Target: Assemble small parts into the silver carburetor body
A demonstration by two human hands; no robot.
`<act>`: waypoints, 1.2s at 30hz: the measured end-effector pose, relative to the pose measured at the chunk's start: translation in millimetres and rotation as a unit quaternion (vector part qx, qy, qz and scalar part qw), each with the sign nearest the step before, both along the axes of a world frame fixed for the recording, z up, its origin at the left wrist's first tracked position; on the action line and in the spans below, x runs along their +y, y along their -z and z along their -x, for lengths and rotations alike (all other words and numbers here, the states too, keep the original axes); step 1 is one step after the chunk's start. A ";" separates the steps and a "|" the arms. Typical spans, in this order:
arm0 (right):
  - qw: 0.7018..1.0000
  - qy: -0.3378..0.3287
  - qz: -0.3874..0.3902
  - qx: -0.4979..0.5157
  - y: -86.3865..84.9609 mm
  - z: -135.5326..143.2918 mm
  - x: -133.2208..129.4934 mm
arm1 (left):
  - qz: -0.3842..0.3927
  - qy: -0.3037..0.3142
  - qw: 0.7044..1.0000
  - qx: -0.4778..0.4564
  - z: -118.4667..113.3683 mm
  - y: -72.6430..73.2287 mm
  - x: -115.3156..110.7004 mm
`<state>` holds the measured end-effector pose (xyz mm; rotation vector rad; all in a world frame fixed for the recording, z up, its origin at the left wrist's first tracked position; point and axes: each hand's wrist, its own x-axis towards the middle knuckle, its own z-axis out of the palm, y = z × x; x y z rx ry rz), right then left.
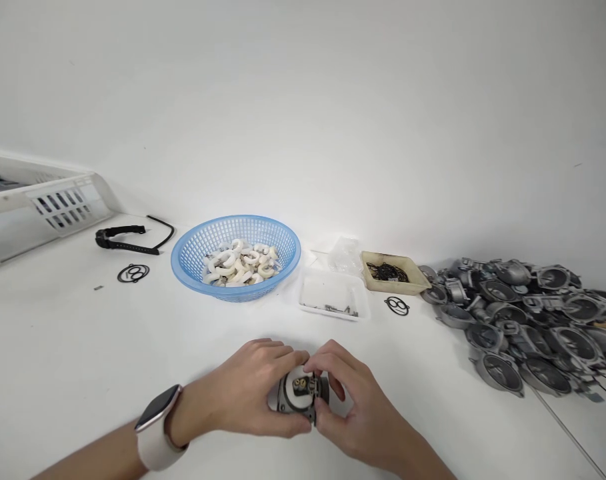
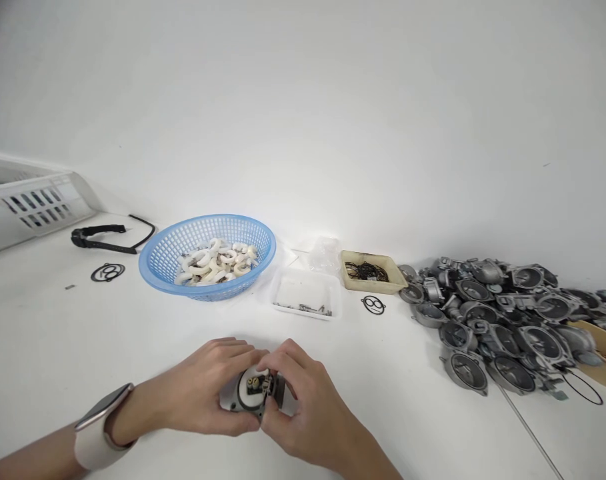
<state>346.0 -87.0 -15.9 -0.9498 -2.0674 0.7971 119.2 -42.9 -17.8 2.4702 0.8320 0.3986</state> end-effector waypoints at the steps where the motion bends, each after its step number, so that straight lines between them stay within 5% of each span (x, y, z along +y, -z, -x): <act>1: 1.000 0.000 -0.017 0.001 -2.1 -0.1 -0.4 | -0.002 0.002 1.000 0.000 0.0 0.5 0.0; 6: 0.997 0.007 -0.072 -0.011 -7.9 0.9 -0.8 | -0.010 0.005 1.000 0.006 0.6 0.0 0.0; 36: 0.999 0.020 -0.032 -0.009 -1.4 0.9 0.3 | -0.032 0.004 0.999 0.023 0.7 -3.6 0.5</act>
